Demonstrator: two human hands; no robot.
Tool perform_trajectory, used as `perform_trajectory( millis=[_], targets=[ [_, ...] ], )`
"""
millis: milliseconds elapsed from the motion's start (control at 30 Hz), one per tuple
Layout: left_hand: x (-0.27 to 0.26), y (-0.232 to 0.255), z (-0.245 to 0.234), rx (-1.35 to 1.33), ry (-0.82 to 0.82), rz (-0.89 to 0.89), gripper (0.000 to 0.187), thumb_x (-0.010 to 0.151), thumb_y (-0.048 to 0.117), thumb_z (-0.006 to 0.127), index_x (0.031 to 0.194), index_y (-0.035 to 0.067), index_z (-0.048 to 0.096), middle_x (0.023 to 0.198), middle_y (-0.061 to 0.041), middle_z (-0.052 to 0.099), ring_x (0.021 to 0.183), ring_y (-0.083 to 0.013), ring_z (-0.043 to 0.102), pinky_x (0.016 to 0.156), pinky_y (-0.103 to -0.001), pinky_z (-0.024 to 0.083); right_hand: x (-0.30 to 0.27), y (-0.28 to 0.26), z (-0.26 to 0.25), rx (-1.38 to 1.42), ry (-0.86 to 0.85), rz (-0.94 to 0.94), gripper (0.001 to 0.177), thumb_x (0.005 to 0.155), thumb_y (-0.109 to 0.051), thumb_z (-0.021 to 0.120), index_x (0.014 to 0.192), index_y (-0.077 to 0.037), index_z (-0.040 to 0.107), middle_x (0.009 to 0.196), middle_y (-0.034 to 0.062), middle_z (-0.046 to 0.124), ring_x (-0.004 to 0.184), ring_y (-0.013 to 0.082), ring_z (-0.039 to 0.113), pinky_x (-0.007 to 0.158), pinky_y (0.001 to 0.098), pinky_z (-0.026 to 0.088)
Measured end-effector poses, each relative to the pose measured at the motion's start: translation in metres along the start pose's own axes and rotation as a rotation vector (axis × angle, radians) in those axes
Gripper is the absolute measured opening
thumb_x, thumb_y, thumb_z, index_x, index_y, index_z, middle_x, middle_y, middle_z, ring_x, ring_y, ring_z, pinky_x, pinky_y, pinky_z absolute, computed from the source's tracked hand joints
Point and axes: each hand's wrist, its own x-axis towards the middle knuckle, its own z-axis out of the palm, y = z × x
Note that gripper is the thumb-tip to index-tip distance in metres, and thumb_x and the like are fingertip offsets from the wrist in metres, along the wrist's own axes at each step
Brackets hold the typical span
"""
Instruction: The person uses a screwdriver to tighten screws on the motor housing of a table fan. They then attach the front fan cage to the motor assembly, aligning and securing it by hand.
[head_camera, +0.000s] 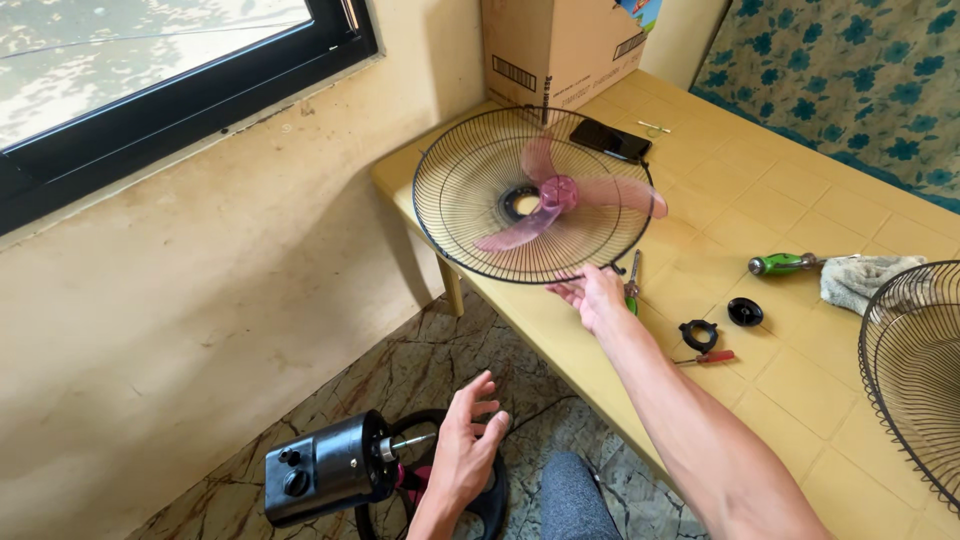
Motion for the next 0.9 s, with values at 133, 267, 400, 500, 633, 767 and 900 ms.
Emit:
perform_trajectory(
  millis=[133,267,400,500,633,767,900],
  targets=[
    [0.012,-0.006,-0.002,-0.233,0.03,-0.073,0.068,0.092,0.023,0.065,0.153,0.011,0.039,0.147,-0.015,0.056,0.128,-0.0274,0.063,0.099,-0.039,0.057,-0.047,0.006,-0.002,-0.026,0.119,-0.022,0.013,0.097,-0.003,0.048,0.107,0.003,0.042,0.103,0.0294,0.071,0.084,0.0384,0.075,0.074,0.0429,0.067],
    [0.021,-0.002,-0.006,-0.556,0.105,-0.135,0.08,0.093,0.031,0.066,0.158,0.011,0.024,0.15,-0.02,0.051,0.13,-0.0328,0.062,0.099,-0.044,0.058,-0.122,0.007,-0.008,-0.018,0.055,-0.051,0.023,0.096,-0.003,0.047,0.118,-0.001,0.038,0.107,0.0274,0.071,0.079,0.0313,0.071,0.071,0.0409,0.065],
    [0.017,0.004,-0.002,-0.954,0.163,-0.278,0.082,0.09,0.029,0.061,0.158,0.022,0.015,0.146,-0.019,0.05,0.123,-0.0372,0.063,0.089,-0.051,0.058,-0.2,0.006,-0.016,-0.089,0.017,-0.035,0.039,0.092,-0.001,0.049,0.13,-0.003,0.04,0.108,0.0263,0.072,0.075,0.0282,0.07,0.068,0.0384,0.064],
    [0.009,0.005,0.004,-1.004,0.149,-0.23,0.075,0.091,0.021,0.058,0.156,0.023,0.02,0.141,-0.02,0.054,0.114,-0.0384,0.066,0.081,-0.052,0.058,-0.245,0.006,-0.015,-0.109,0.001,0.008,0.042,0.093,-0.006,0.05,0.133,-0.004,0.04,0.108,0.0263,0.074,0.076,0.0273,0.074,0.066,0.0363,0.063],
    [-0.019,-0.007,0.011,-1.059,0.166,-0.123,0.071,0.088,0.005,0.053,0.154,0.018,0.029,0.134,-0.023,0.057,0.105,-0.0396,0.071,0.074,-0.054,0.06,-0.286,0.005,-0.019,-0.243,-0.004,0.091,0.038,0.094,-0.016,0.053,0.129,-0.003,0.045,0.108,0.0218,0.077,0.07,0.0291,0.075,0.055,0.0347,0.058],
    [-0.051,-0.014,0.012,-1.139,0.175,-0.13,0.062,0.096,0.009,0.048,0.154,0.019,0.028,0.134,-0.025,0.057,0.106,-0.0414,0.068,0.074,-0.054,0.06,-0.308,-0.017,-0.035,-0.679,-0.12,0.336,0.042,0.101,-0.034,0.055,0.111,0.006,0.061,0.096,0.0271,0.077,0.06,0.0275,0.074,0.046,0.0308,0.053],
    [-0.072,-0.013,0.008,-1.109,0.192,-0.165,0.076,0.084,0.0,0.044,0.154,0.022,0.026,0.136,-0.021,0.056,0.109,-0.0411,0.069,0.077,-0.055,0.062,-0.329,-0.014,-0.029,-0.817,-0.337,0.154,0.047,0.105,-0.033,0.062,0.102,0.014,0.067,0.085,0.0304,0.075,0.054,0.0221,0.069,0.044,0.0274,0.05]
  ],
)
